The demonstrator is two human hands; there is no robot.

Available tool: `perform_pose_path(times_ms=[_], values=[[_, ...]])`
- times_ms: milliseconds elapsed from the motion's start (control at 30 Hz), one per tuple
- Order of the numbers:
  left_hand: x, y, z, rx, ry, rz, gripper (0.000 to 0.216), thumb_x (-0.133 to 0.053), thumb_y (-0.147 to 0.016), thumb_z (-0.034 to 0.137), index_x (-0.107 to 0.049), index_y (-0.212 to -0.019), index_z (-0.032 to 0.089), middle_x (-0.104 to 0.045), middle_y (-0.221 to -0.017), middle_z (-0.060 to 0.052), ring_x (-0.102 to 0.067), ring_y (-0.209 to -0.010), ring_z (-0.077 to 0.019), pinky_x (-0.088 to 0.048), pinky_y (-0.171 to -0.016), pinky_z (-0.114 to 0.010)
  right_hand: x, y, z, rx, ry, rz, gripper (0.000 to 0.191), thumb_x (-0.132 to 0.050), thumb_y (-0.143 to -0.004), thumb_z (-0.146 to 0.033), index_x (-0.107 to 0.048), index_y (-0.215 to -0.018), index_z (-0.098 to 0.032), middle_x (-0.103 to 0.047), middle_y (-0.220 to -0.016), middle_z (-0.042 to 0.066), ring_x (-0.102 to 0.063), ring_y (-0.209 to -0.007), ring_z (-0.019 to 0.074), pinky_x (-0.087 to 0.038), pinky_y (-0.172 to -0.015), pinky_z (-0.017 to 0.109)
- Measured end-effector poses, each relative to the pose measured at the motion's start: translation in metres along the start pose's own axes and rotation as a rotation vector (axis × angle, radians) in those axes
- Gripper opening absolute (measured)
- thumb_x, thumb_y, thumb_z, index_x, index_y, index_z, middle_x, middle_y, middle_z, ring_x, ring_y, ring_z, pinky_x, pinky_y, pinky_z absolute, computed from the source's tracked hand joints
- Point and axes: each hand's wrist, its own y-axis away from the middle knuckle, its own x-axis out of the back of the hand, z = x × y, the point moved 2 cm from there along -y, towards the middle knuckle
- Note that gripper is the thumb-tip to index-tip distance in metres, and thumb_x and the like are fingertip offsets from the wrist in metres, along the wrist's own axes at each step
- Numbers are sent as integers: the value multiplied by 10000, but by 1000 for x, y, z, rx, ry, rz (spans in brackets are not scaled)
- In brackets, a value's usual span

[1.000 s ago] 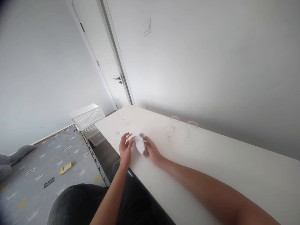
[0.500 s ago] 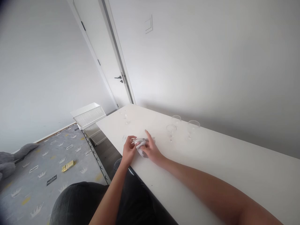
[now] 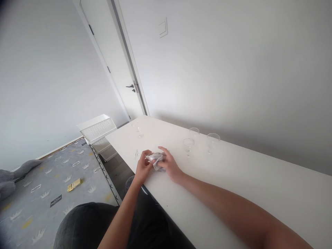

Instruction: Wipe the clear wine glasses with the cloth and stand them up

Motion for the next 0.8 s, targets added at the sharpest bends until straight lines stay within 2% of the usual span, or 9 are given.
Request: perform_pose_path(times_ms=[67,133,200,333,433,533,633,700,800], values=[[0,-1,-5,60,-14,25,382,-650,-959,518,-524,-1202,252,-632,-1145,-51,-648,-708,-116,-539,-661,-280,1,-1,1,22,44,60,677,-790,-791,-285,-494,-1399,-283,-734,-983,23,-669,-894,221,-521,-823,373],[0,-3,-8,78,-8,19,383,-610,-975,545,-514,-1194,246,-631,-1044,-27,-630,-640,-101,-519,-629,-269,1,-2,2,87,91,111,667,-827,-779,-327,-485,-1350,-283,-725,-931,7,-659,-853,218,-519,-795,368],[0,-3,-9,66,21,11,389,-586,-987,547,-493,-1224,252,-633,-1055,-29,-660,-673,-115,-531,-645,-275,1,-2,3,132,93,108,671,-832,-793,-358,-457,-1346,-296,-724,-964,9,-657,-857,216,-521,-801,370],[1,-2,-8,-3,51,8,429,-606,-990,503,-449,-1318,275,-613,-1208,-65,-655,-742,-123,-567,-699,-311,-3,1,0,131,66,-19,686,-764,-881,-389,-402,-1459,-324,-699,-1183,50,-659,-1034,227,-517,-947,408],[1,-1,-7,-74,73,-70,449,-603,-1003,458,-432,-1378,279,-628,-1145,-56,-642,-804,-146,-570,-739,-323,-6,6,-4,133,96,-82,762,-708,-928,-375,-315,-1581,-358,-640,-1331,64,-638,-1100,229,-504,-999,425],[1,0,-6,-85,94,-103,433,-613,-998,412,-452,-1376,274,-636,-1109,-51,-630,-803,-147,-564,-753,-324,-6,7,-5,107,90,-103,771,-670,-950,-364,-284,-1617,-369,-602,-1391,61,-619,-1160,232,-488,-1037,428],[1,1,-7,-19,83,-107,420,-628,-969,342,-464,-1350,271,-636,-1098,-47,-627,-754,-134,-540,-711,-302,-2,3,-1,39,90,-83,715,-684,-934,-379,-372,-1577,-359,-624,-1324,58,-624,-1138,240,-500,-1004,421],[0,1,-7,38,73,-107,411,-611,-959,308,-462,-1341,283,-617,-1194,-57,-609,-696,-102,-522,-682,-288,1,0,2,6,98,-42,615,-702,-916,-400,-484,-1487,-332,-645,-1221,59,-635,-1055,239,-516,-934,410],[-2,1,-6,77,55,-114,396,-568,-977,325,-464,-1359,318,-563,-1332,-65,-566,-650,-64,-512,-680,-282,3,-2,2,60,138,34,444,-725,-899,-417,-590,-1304,-296,-639,-1104,45,-619,-960,218,-509,-860,377]])
